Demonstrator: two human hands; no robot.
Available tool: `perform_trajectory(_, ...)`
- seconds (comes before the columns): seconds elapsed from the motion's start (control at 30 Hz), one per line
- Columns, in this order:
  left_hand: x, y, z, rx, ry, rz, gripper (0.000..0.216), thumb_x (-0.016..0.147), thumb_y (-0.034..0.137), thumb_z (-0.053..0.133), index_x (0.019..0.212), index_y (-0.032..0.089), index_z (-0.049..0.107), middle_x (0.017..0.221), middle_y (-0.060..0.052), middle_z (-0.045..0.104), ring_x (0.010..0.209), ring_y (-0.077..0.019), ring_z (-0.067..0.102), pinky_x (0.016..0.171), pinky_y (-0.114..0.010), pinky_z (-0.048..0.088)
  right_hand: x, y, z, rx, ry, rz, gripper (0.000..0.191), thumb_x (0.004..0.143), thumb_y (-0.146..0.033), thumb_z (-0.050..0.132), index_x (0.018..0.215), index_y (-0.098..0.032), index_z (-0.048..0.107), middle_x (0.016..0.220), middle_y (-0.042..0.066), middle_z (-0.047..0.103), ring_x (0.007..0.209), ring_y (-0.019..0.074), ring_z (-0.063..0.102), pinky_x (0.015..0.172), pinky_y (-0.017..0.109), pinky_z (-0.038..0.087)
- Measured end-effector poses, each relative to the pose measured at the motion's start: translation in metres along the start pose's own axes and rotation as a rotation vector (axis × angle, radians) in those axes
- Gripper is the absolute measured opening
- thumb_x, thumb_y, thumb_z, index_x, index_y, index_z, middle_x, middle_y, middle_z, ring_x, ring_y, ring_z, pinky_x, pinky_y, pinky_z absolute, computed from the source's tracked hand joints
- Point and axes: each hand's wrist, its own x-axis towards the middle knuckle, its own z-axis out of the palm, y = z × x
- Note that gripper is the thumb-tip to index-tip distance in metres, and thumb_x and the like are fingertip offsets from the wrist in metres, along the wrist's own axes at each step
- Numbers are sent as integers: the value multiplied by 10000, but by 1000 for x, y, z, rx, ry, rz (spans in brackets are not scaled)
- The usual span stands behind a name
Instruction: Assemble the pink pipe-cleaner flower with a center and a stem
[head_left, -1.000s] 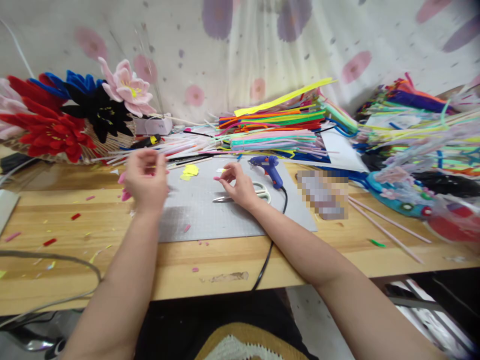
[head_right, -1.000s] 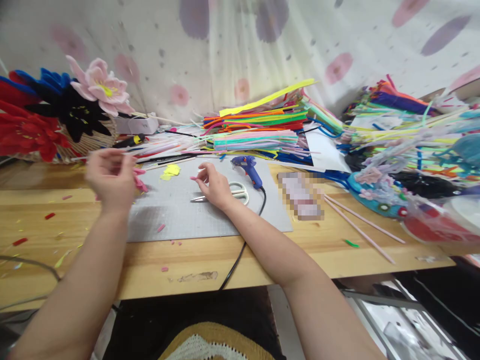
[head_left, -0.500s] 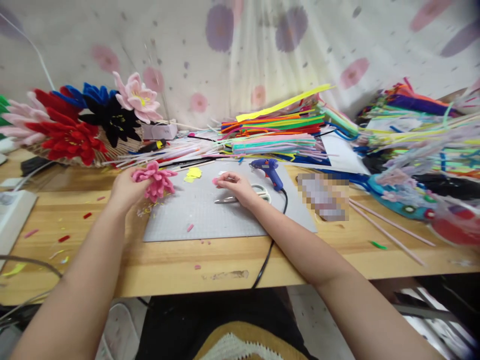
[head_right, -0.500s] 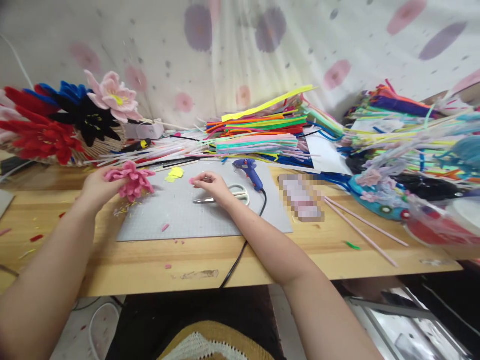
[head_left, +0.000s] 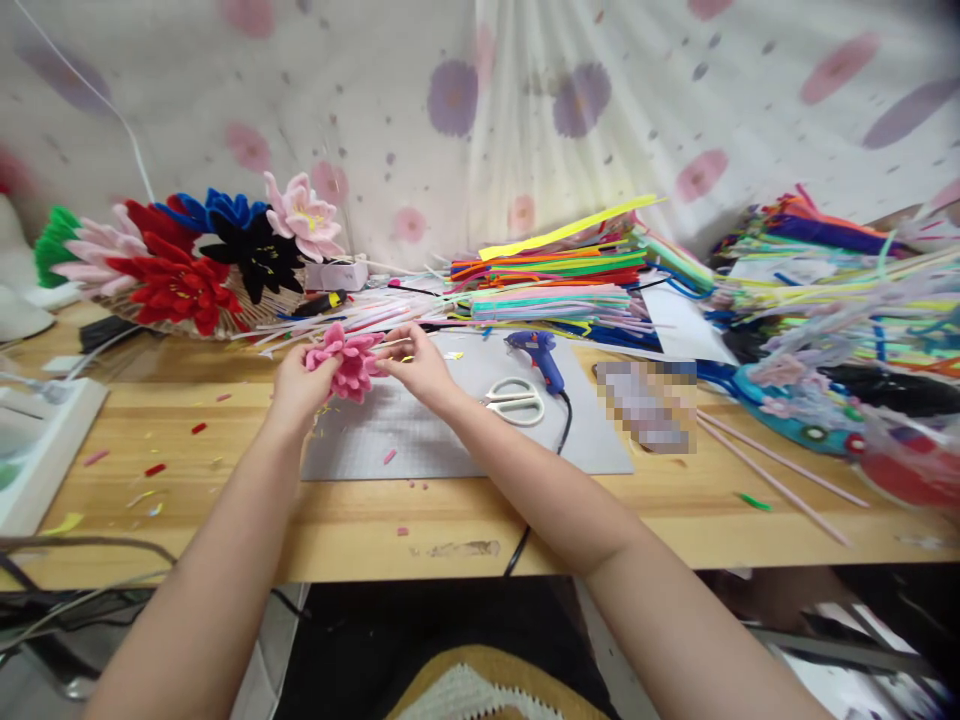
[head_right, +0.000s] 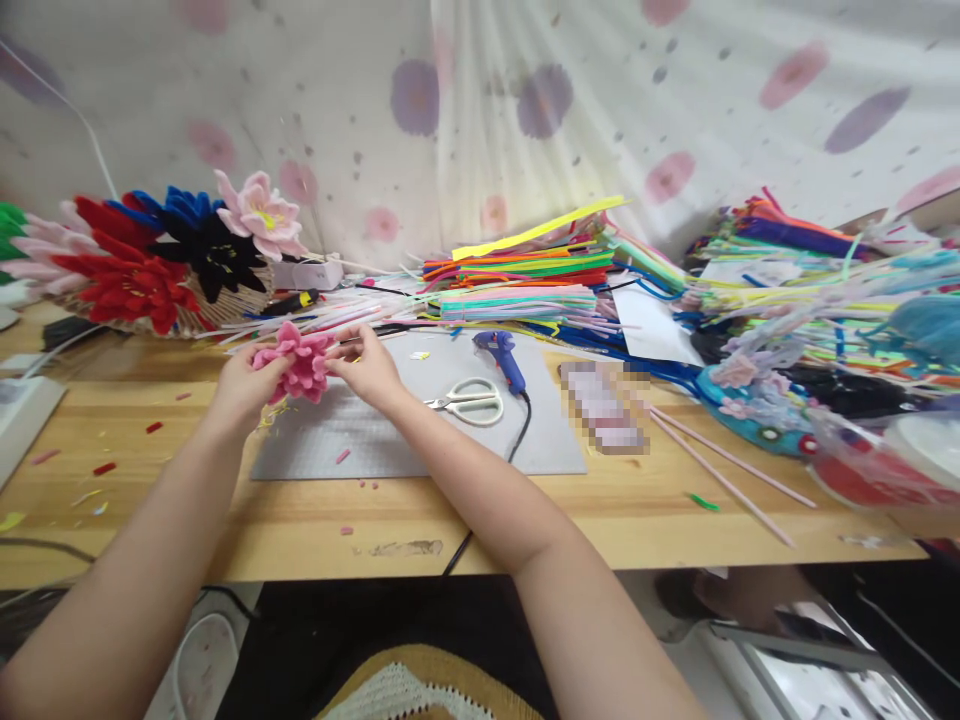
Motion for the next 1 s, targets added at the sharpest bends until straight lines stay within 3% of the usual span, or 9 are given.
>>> perform_trajectory(0.23, -17, 5, 8, -314, 17, -100, 216, 624, 223, 642, 812, 178, 548, 608, 34, 575, 476, -83, 514, 479, -193, 420, 1, 9, 33, -625, 142, -251, 259, 727, -186, 599, 965, -213, 502, 875, 31, 639, 928, 209, 529, 876, 390, 389)
perform_trajectory(0.37, -22, 5, 11, -373, 45, -134, 162, 636, 207, 619, 772, 178, 537, 575, 45, 558, 470, -72, 502, 466, -175, 413, 3, 10, 40, -753, 136, -314, 305, 749, -162, 560, 1047, -199, 506, 946, 66, 617, 995, 238, 467, 906, 407, 355)
perform_trajectory(0.53, -26, 6, 9, -348, 55, -127, 165, 632, 214, 593, 775, 190, 513, 550, 52, 532, 471, -95, 507, 481, -205, 428, 5, 12, 45, -791, 204, -286, 411, 760, -179, 537, 1162, -149, 456, 1117, 139, 509, 1070, 265, 403, 939, 422, 340)
perform_trajectory(0.67, -23, -3, 6, -231, 66, -63, 271, 566, 187, 631, 818, 188, 533, 657, 38, 570, 542, -90, 529, 534, -200, 439, 5, 14, 45, -744, 243, -242, 508, 756, -205, 552, 1233, -137, 391, 1155, 158, 447, 1100, 266, 406, 948, 421, 359)
perform_trajectory(0.77, -20, -13, 5, -102, 62, 19, 409, 497, 156, 687, 882, 193, 554, 774, 14, 606, 623, -87, 552, 587, -189, 445, 5, 15, 45, -715, 247, -208, 547, 746, -214, 568, 1247, -125, 366, 1167, 162, 433, 1098, 254, 425, 957, 404, 372)
perform_trajectory(1.0, -18, -13, 3, 30, 97, 35, 391, 509, 181, 696, 878, 197, 569, 772, -4, 610, 584, -94, 540, 519, -187, 419, 2, 17, 29, -563, 182, -192, 593, 696, -191, 596, 1238, -141, 360, 1130, 121, 477, 1053, 207, 469, 924, 359, 413)
